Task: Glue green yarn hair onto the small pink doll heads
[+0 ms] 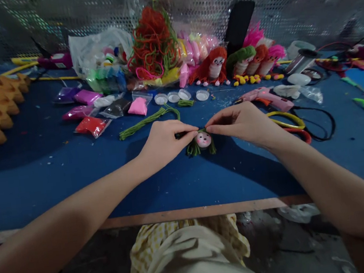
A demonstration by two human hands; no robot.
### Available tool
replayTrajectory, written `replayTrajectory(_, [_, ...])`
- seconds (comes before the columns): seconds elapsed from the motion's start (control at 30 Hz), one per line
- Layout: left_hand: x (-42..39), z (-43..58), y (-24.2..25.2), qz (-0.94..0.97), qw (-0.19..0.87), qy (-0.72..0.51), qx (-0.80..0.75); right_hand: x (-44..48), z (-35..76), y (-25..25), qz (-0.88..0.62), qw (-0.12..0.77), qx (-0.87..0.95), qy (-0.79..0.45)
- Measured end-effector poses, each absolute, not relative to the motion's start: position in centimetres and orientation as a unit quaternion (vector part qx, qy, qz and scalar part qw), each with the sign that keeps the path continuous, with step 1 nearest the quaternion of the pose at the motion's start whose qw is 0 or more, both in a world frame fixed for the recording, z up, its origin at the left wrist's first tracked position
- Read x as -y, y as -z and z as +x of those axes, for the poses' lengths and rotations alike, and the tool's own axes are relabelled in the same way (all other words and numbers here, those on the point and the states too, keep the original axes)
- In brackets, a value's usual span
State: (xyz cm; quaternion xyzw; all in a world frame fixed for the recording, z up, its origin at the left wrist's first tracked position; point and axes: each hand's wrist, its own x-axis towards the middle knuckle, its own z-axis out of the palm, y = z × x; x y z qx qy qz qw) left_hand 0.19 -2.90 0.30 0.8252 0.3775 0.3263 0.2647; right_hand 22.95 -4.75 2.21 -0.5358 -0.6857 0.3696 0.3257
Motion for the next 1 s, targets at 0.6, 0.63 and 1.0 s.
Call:
replayTrajectory(0.6, [3.0,0.0,-0.2,0.835,0.239,-0.320,-0.377,4.9,23.3,-2.3,-0.529,0.296,0.728,-0.321])
replayTrajectory(0.63, [3.0,-0.1,-0.2,0.840,0.234,-0.322,-0.370,4.9,23.4,-2.3,-0.529,0.291,0.733,-0.314])
replayTrajectory(1.0, [3.2,-0.6,0.0,0.901,0.113,-0.329,-0.258,5.3,23.8,-3.0,-0.551,0.222,0.761,-0.260])
